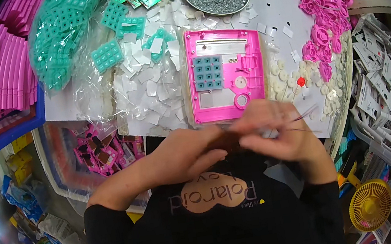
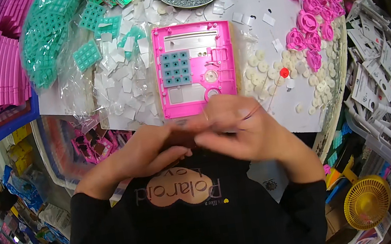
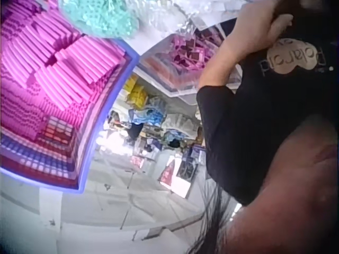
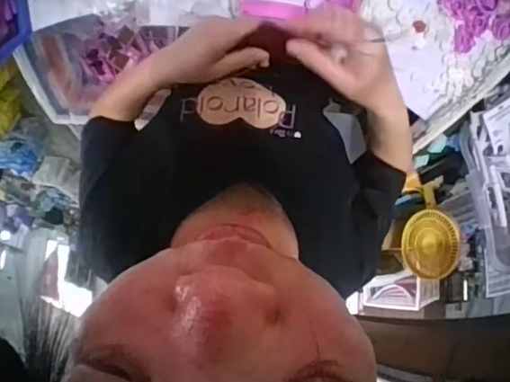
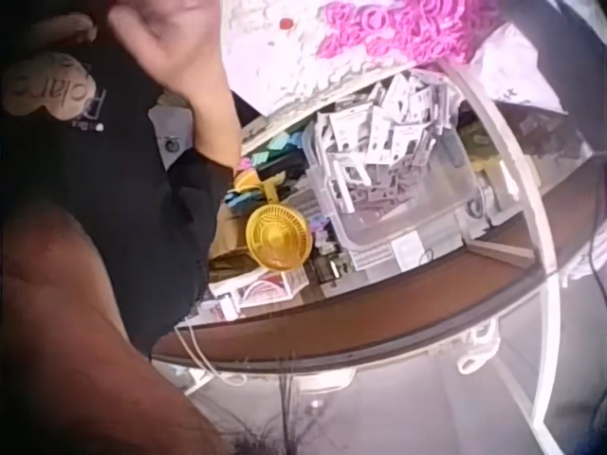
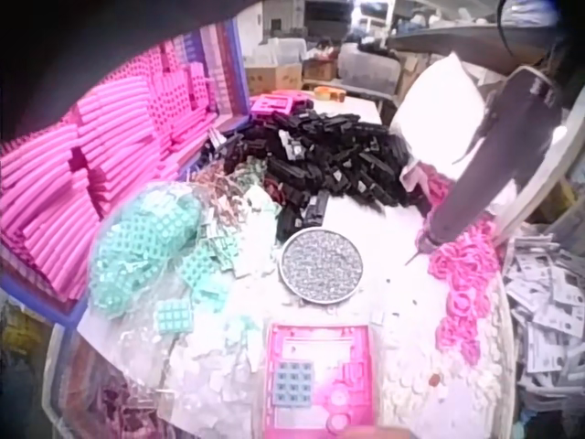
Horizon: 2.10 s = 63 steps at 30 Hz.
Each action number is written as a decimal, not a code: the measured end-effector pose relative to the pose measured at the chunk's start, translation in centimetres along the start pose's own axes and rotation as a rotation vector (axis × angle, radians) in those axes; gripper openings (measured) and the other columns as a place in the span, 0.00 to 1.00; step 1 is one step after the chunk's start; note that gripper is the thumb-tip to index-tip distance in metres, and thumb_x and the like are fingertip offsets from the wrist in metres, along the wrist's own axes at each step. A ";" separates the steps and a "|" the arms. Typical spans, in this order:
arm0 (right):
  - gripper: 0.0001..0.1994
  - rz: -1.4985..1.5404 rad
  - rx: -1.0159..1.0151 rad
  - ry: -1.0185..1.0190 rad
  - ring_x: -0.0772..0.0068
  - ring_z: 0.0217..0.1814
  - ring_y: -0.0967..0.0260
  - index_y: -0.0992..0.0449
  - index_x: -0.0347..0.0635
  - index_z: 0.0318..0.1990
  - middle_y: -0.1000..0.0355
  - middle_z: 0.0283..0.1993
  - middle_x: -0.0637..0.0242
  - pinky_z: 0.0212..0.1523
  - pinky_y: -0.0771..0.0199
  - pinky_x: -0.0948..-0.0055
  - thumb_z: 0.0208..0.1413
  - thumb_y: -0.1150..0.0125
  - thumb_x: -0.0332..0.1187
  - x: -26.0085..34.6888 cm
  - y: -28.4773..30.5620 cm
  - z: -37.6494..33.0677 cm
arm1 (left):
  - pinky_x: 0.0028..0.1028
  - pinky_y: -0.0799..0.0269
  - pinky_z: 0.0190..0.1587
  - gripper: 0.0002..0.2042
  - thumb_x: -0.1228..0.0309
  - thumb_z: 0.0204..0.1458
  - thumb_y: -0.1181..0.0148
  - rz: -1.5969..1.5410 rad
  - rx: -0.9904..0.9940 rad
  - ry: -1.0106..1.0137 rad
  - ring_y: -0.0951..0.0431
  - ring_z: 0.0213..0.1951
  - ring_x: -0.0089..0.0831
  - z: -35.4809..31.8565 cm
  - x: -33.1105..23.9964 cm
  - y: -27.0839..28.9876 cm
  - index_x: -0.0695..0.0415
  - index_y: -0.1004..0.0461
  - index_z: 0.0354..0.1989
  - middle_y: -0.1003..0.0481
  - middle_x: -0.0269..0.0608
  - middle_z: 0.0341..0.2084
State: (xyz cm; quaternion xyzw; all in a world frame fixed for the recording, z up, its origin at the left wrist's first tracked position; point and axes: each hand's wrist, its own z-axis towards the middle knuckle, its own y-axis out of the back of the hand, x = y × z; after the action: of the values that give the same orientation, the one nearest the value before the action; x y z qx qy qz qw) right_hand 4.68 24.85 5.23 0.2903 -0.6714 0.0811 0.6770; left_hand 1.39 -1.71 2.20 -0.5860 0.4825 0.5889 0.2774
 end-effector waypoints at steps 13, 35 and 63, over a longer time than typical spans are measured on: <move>0.12 -0.014 -0.120 -0.239 0.66 0.33 0.23 0.23 0.31 0.45 0.21 0.33 0.58 0.35 0.24 0.67 0.56 0.34 0.28 -3.6 2.3 9.3 | 0.34 0.36 0.66 0.44 0.86 0.59 0.46 -0.886 -0.196 0.188 0.29 0.63 0.32 -1.5 1.0 -2.1 0.52 0.64 0.79 0.34 0.52 0.65; 0.28 -0.961 -0.319 -0.171 0.53 0.39 0.21 0.29 0.40 0.59 0.21 0.37 0.57 0.36 0.23 0.61 0.50 0.26 0.33 -0.3 2.0 9.2 | 0.48 0.42 0.66 0.32 0.52 0.48 0.32 0.939 -0.181 -0.133 0.31 0.65 0.38 1.6 0.5 4.0 0.63 0.27 0.57 0.28 0.47 0.60; 0.11 -0.483 -0.696 0.295 0.54 0.41 0.21 0.20 0.30 0.41 0.19 0.38 0.54 0.45 0.22 0.61 0.51 0.32 0.26 1.4 5.4 2.7 | 0.50 0.32 0.46 0.08 0.66 0.50 0.41 1.205 -0.259 0.009 0.19 0.40 0.47 19.9 4.7 17.6 0.54 0.19 0.26 0.19 0.47 0.30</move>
State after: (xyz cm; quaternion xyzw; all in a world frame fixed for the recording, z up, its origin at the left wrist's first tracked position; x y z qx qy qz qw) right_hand -0.20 27.52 7.96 0.1788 -0.4679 -0.2696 0.8224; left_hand -23.49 8.20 -1.02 -0.2418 0.6546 0.6934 -0.1795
